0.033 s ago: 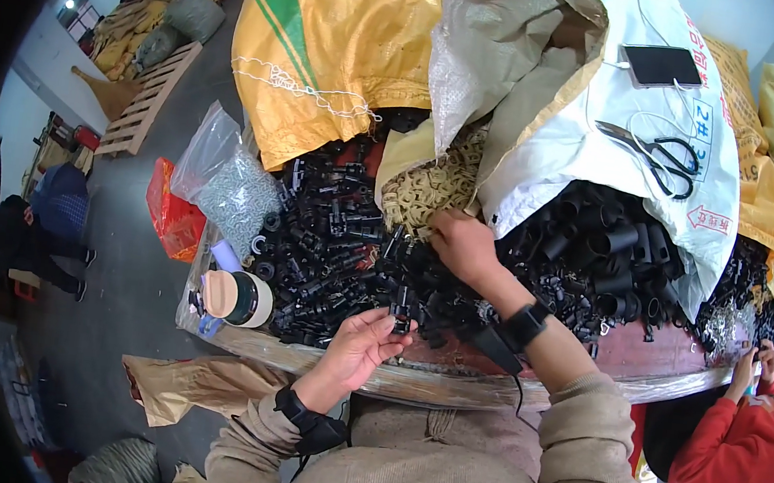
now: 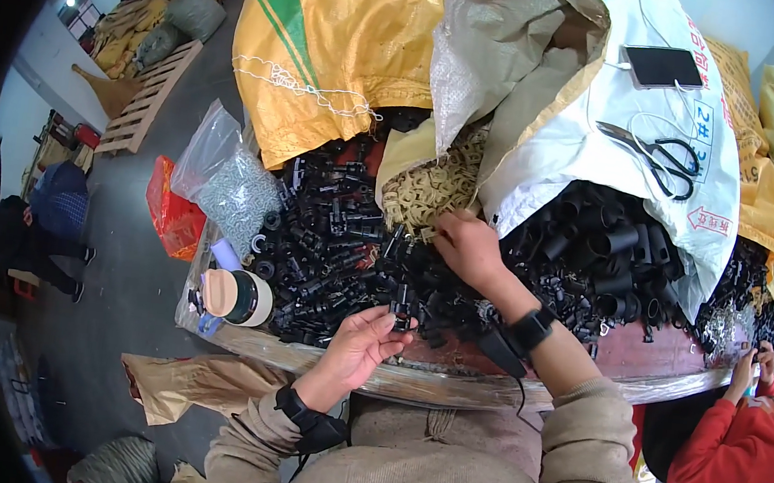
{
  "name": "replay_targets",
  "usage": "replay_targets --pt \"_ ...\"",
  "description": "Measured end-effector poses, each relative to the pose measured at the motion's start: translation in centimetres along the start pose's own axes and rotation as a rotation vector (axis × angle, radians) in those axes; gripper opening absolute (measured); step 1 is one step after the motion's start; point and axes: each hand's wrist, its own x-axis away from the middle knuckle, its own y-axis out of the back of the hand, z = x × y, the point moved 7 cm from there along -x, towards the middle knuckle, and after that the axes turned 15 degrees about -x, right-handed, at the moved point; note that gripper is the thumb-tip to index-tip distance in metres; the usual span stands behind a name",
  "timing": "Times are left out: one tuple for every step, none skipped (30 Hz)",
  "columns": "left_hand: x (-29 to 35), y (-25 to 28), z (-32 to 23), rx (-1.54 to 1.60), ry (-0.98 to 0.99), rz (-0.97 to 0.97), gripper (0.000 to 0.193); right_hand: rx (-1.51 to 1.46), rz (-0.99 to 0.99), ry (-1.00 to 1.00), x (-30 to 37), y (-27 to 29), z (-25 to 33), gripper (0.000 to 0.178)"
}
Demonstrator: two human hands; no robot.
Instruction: The person picks up a black plastic component and a small beige piece by hand, fitting the beige piece into the black component. They then pick up a larger black plastic sleeve and slide it over the assembled parts before setting the completed unit down on the table.
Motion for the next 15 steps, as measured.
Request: replay_targets --pt "-0.1 0.1 0.0 -0.001 -0.008 -0.01 0.025 -0.136 -0.007 0.026 0.5 1.2 0.7 0.014" --pt "-0.3 0.0 0.0 0.001 -0.007 -0.008 0.025 -0.266 -0.021 0.046 1.1 2.2 1.1 0.014" --pt "-0.6 -0.3 -0.1 0.001 -0.023 -0.009 0.025 -0.264 -0.022 0.043 1.8 2.5 1.3 0.014" --pt "-0.8 -0.7 -0.1 0.0 -0.034 -0.007 0.025 -0.379 0.011 -0.029 2.9 2.4 1.1 0.013" --pt "-1.0 -1.2 0.0 -0.002 -0.044 -0.004 0.024 -0.494 0.043 -0.103 4.1 2.3 0.9 0.012" --pt "-1.2 -1.8 0.1 -0.007 -0.036 0.003 0.024 -0.612 0.072 -0.177 5.2 2.2 0.7 0.012" --pt "-1.4 -2.3 0.0 0.005 -0.056 0.002 0.024 -0.613 0.061 -0.184 6.1 2.6 0.8 0.012" --pt "-1.6 -2.9 -0.1 0.017 -0.076 0.0 0.024 -0.708 0.068 -0.218 7.0 2.6 0.9 0.01" --pt "-1.7 -3.4 -0.1 0.025 -0.093 0.001 0.024 -0.805 0.069 -0.253 7.9 2.7 0.9 0.009" --pt "-1.8 -3.8 0.3 0.013 -0.079 0.008 0.024 -0.903 0.068 -0.286 8.7 2.8 0.8 0.008" --pt "-2.0 -4.2 0.5 0.037 -0.078 0.032 0.024 -0.91 0.049 -0.291 9.2 3.1 0.8 0.008" --pt "-2.2 -4.5 0.7 0.061 -0.075 0.055 0.024 -0.975 0.053 -0.32 9.8 3.2 0.6 0.007" --pt "-2.4 -5.0 0.8 0.084 -0.072 0.078 0.024 -1.04 0.055 -0.347 10.4 3.2 0.5 0.005" --pt "-2.6 -5.5 1.1 0.07 -0.055 0.09 0.024 -1.103 0.054 -0.376 11.1 3.3 0.3 0.004" --pt "-2.6 -6.3 1.2 0.076 -0.044 0.124 0.024 -1.109 0.028 -0.383 11.6 3.3 0.0 0.004"
